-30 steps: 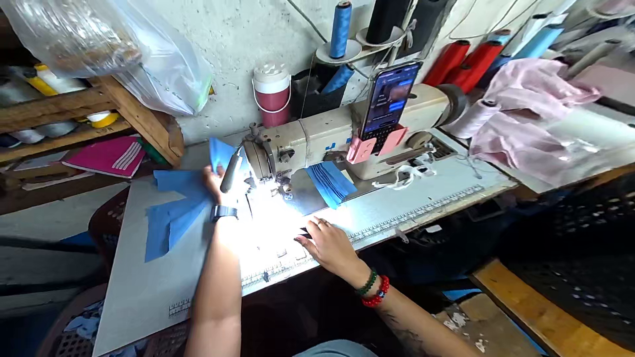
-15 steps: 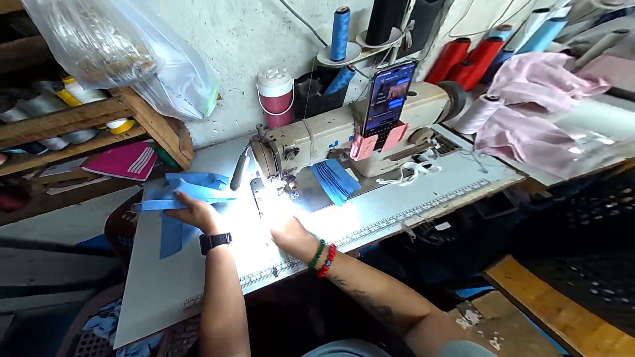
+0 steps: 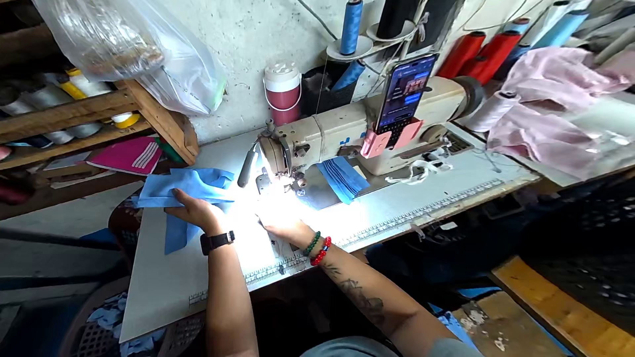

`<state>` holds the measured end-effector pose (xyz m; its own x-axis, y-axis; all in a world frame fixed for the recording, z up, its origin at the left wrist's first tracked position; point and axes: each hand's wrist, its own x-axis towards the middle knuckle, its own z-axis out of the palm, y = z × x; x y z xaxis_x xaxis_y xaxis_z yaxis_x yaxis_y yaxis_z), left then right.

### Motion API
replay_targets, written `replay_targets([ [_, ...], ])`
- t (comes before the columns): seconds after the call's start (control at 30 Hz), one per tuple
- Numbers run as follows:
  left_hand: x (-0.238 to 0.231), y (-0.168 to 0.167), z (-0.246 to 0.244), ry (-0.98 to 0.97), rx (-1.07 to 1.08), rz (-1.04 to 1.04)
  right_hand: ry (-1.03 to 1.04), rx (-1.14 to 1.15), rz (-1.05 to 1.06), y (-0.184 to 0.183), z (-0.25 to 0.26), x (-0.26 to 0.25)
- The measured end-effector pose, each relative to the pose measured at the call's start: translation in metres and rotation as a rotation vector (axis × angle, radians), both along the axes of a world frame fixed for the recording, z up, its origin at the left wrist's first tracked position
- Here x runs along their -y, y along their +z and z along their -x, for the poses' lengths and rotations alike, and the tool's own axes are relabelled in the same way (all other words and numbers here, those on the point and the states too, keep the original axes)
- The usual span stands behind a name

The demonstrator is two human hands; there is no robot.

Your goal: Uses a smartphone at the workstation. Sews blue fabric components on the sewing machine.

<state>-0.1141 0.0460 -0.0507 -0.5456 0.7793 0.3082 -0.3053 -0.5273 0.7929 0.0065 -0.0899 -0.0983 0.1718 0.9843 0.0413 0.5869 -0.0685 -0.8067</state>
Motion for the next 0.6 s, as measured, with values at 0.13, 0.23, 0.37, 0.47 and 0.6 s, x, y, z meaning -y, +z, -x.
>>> replay_targets([
  [0.13,0.041,0.008,0.018,-0.425,0.075,0.196,-0.135,-0.299,-0.075,0.006,-0.005,0.013],
  [0.23,0.094,0.002,0.029,-0.67,0.002,0.366,-0.169,-0.712,0.026,0.013,-0.014,0.037],
  [0.37,0.135,-0.018,0.03,-0.829,0.082,0.505,0.088,-0.9,0.143,0.021,-0.021,0.063],
  [0.47,0.145,-0.026,0.031,-0.855,0.091,0.513,0.043,-0.872,0.04,0.017,-0.014,0.064],
  [0.6,0.137,-0.031,0.036,-0.733,-0.098,0.439,-0.032,-0.292,-0.043,0.0,-0.021,0.055],
])
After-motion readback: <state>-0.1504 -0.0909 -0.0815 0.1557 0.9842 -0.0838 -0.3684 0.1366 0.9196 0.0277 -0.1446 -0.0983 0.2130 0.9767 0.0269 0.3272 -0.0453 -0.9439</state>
